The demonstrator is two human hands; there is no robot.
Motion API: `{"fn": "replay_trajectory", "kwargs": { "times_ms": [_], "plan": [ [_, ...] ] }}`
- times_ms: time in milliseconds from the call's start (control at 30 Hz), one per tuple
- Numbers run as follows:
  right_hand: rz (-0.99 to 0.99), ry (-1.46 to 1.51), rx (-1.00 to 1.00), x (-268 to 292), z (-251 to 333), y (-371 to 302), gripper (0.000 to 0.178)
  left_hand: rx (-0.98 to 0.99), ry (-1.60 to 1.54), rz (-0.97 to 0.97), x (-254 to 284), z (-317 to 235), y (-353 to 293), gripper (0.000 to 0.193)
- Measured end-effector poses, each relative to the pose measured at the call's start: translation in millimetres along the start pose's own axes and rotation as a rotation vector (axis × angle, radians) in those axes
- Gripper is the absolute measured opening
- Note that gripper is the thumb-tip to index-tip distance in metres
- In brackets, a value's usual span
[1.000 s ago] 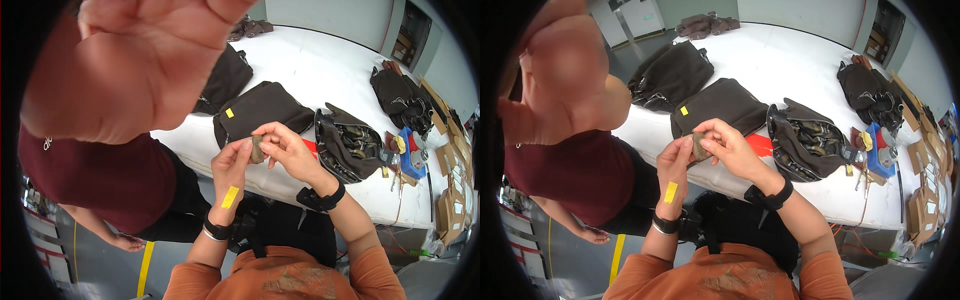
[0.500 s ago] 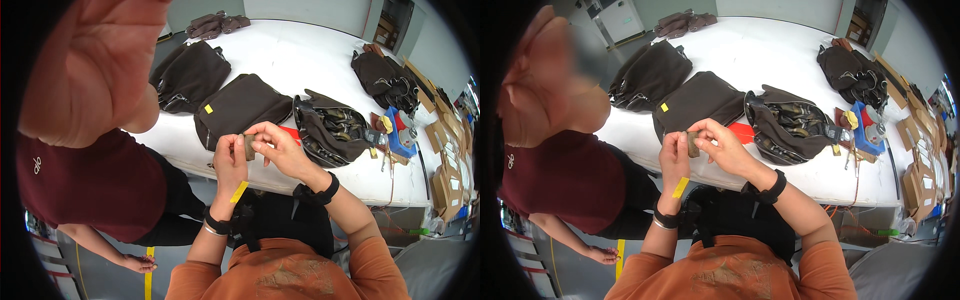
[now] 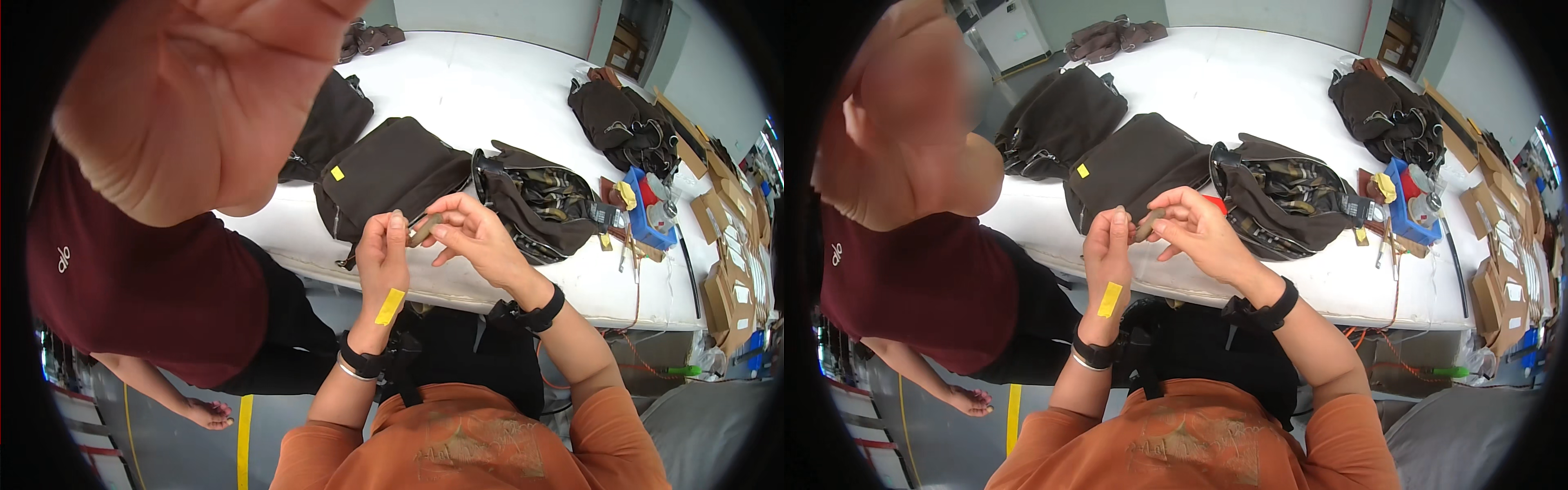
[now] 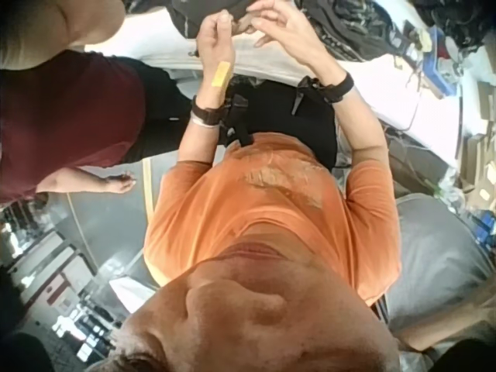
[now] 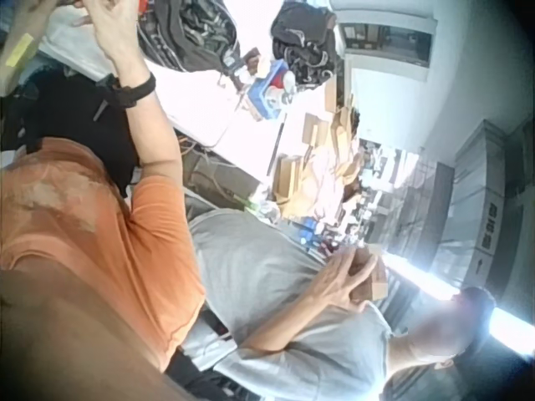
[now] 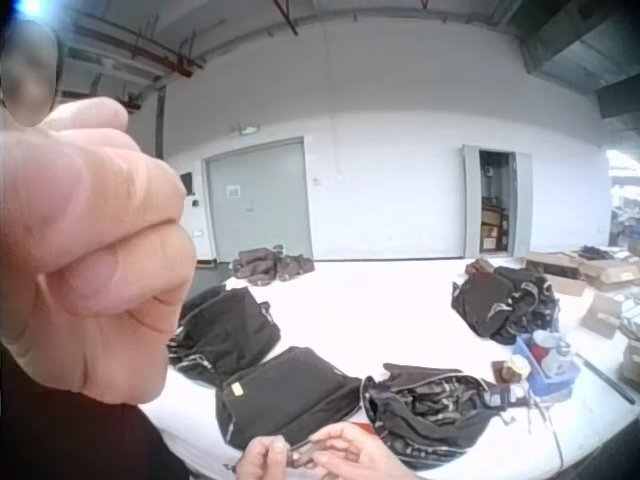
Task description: Inspecting leather bags and attaching hardware and marking tape.
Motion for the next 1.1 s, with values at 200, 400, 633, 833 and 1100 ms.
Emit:
{"fn": "replay_trajectory", "kwargs": {
  "times_ms": [200,400,633,833,1100],
  "plan": [
    [-0.024,-0.013,0.105,10,8,-4,0.026,0.08,-0.059,0.032,8,1,-4,0.024],
    [-0.026,0.016,0.115,10,9,-5,0.028,0.113,-0.077,-0.031,7,0,-12,0.023],
    [-0.059,-0.008,0.181,11,9,-9,0.031,0.195,-0.108,0.0,0,1,-19,0.024],
    [-0.125,-0.181,0.278,3,7,-15,0.031,0.221,-0.084,-0.008,-1,4,-23,0.025],
    [-0.17,-0.562,0.454,-4,12,-20,0.029,0.3,-0.038,0.002,4,2,-25,0.029]
  ]
}}
Point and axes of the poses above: each hand's wrist, its own y-axis towards the middle knuckle, its own x-axis out of the back of the hand, z = x × y, the point moved 4 cm from there along y, towards the middle knuckle, and after that the axes turned 8 degrees about -y, right-handed, at the moved point
